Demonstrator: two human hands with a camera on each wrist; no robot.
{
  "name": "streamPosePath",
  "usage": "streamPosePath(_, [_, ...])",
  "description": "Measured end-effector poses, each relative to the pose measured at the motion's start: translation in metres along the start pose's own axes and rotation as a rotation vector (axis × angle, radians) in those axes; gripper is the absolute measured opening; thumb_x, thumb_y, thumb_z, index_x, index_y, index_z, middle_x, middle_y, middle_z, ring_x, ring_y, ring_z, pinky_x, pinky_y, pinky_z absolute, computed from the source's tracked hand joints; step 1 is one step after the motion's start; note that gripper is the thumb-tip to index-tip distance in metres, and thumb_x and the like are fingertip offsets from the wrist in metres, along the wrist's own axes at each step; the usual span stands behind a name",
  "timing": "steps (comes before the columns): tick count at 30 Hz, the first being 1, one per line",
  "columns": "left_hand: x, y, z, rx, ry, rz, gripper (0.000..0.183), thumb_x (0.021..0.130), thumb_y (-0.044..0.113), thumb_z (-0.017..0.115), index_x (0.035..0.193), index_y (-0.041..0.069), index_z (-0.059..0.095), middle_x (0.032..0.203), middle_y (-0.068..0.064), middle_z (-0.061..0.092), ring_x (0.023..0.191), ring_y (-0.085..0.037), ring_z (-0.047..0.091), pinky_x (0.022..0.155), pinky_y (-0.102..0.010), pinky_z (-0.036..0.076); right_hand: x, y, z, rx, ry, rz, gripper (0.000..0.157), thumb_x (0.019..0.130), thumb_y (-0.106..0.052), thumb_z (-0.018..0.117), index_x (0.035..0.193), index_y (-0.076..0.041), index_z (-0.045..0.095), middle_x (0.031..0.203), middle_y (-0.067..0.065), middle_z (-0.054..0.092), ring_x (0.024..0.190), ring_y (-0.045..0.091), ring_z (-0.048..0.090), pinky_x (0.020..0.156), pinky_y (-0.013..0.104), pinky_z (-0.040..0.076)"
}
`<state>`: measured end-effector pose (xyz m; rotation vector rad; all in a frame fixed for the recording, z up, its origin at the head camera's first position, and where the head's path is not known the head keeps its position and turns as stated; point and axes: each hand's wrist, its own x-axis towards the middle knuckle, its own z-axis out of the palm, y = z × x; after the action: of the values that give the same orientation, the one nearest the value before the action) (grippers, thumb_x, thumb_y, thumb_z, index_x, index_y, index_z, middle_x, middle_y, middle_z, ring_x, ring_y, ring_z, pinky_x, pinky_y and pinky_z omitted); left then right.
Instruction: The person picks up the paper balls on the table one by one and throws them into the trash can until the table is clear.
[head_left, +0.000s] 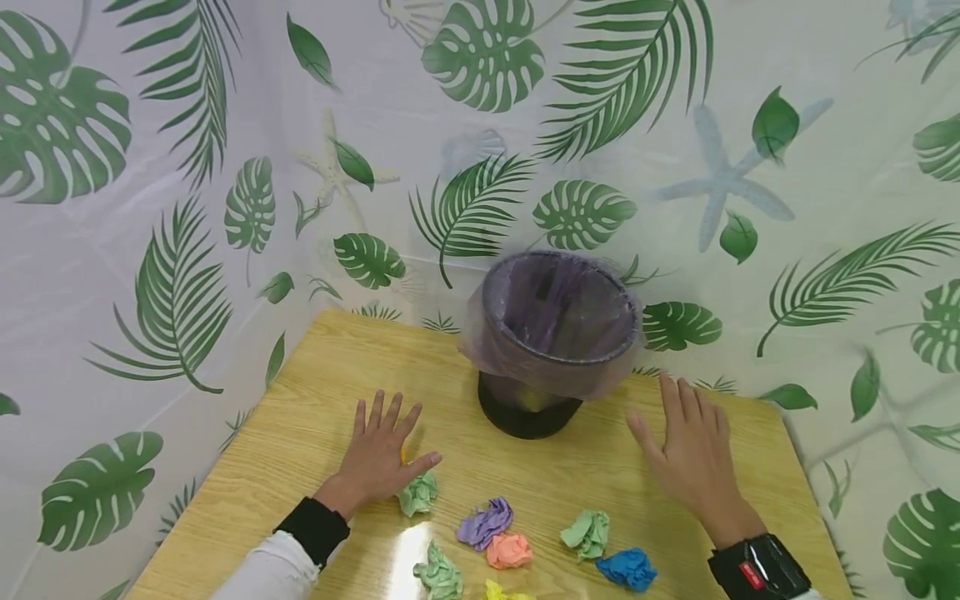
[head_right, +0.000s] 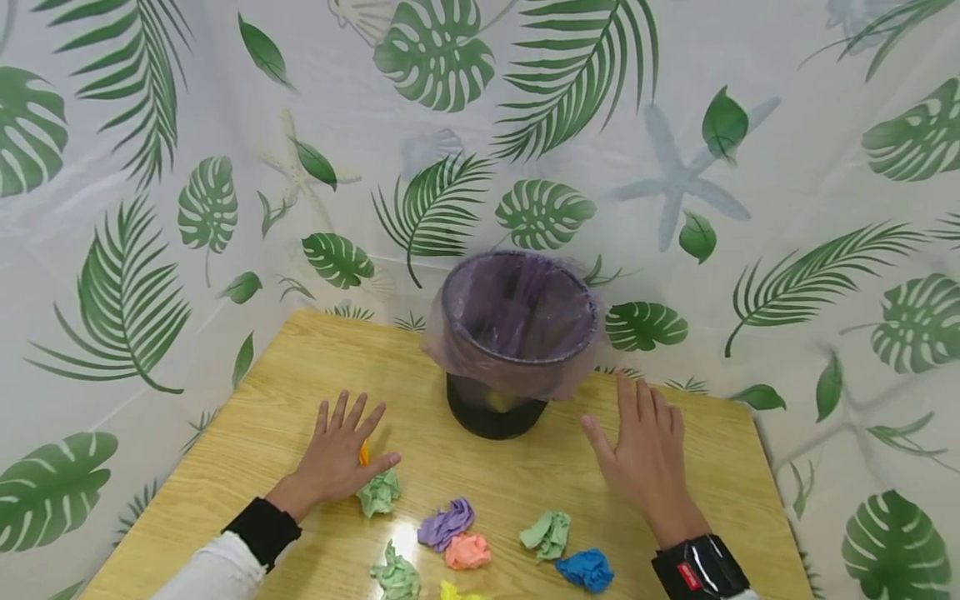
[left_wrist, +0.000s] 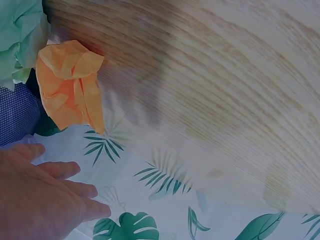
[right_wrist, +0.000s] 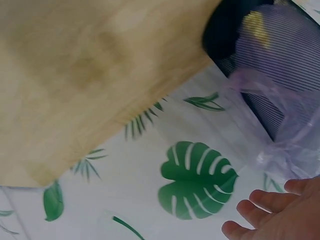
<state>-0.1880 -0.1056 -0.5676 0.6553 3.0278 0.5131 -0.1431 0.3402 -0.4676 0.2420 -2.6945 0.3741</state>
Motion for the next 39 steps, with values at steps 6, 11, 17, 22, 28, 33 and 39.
streamPosePath(6, [0.000,-0.003,0.001,0.001,0.003,-0.005,0.092,0.095,0.076,0.045,0.163,0.015,0.032,0.168,-0.022,0.019,0.155,-0.043,-0.004,0.121,-0.065,-0.008,-0.028,0.013,0.012,-0.029,-0.076,0.056,0.076,0.103,-0.048,0.056,0.158,0.000,0.032,0.148,0.037,0.040,0.133,0.060,0.035,0.102,0.077,0.023])
streamPosePath(11, [0.000,-0.004,0.002,0.001,0.011,-0.001,0.092,0.095,0.076,0.045,0.162,0.015,0.033,0.167,-0.023,0.020,0.155,-0.043,-0.004,0.121,-0.065,-0.009,-0.052,0.023,0.019,-0.044,-0.154,0.114,0.077,0.104,-0.050,0.053,0.159,-0.001,0.031,0.150,0.039,0.037,0.133,0.062,0.033,0.102,0.078,0.021])
streamPosePath(17, [-0.001,-0.003,0.001,0.002,0.007,0.001,0.092,0.095,0.076,0.045,0.162,0.015,0.033,0.168,-0.022,0.019,0.155,-0.043,-0.004,0.120,-0.065,-0.009,-0.082,0.035,0.031,-0.050,-0.222,0.175,0.072,0.106,-0.052,0.050,0.159,-0.005,0.035,0.151,0.040,0.035,0.132,0.066,0.030,0.101,0.081,0.019])
streamPosePath(22, [0.000,-0.003,0.001,-0.006,0.019,0.008,0.091,0.095,0.075,0.045,0.162,0.014,0.034,0.167,-0.023,0.020,0.155,-0.043,-0.003,0.121,-0.066,-0.007,-0.099,0.041,0.039,-0.048,-0.272,0.217,0.073,0.106,-0.053,0.048,0.159,-0.006,0.035,0.152,0.041,0.032,0.133,0.067,0.027,0.101,0.082,0.017])
streamPosePath(28, [0.000,-0.002,0.001,-0.029,0.075,-0.024,0.080,0.101,0.061,0.051,0.159,0.008,0.038,0.162,-0.026,0.030,0.152,-0.049,0.019,0.121,-0.067,0.009,-0.108,0.046,0.044,-0.039,-0.303,0.242,0.074,0.106,-0.055,0.046,0.160,-0.007,0.033,0.154,0.040,0.029,0.134,0.069,0.024,0.102,0.084,0.014])
streamPosePath(33, [-0.001,-0.003,-0.001,-0.010,0.083,-0.115,0.070,0.102,0.049,0.056,0.151,-0.001,0.046,0.146,-0.029,0.048,0.131,-0.047,0.049,0.099,-0.061,0.049,-0.110,0.047,0.045,-0.047,-0.290,0.249,0.074,0.105,-0.056,0.046,0.160,-0.008,0.035,0.154,0.039,0.031,0.134,0.068,0.024,0.101,0.084,0.014])
streamPosePath(39, [-0.005,-0.002,0.000,0.005,-0.024,-0.196,0.064,0.098,0.043,0.063,0.140,-0.004,0.051,0.125,-0.026,0.059,0.104,-0.042,0.063,0.076,-0.054,0.057,-0.110,0.048,0.045,-0.050,-0.291,0.246,0.073,0.105,-0.056,0.047,0.160,-0.009,0.035,0.153,0.040,0.030,0.134,0.069,0.023,0.101,0.084,0.013])
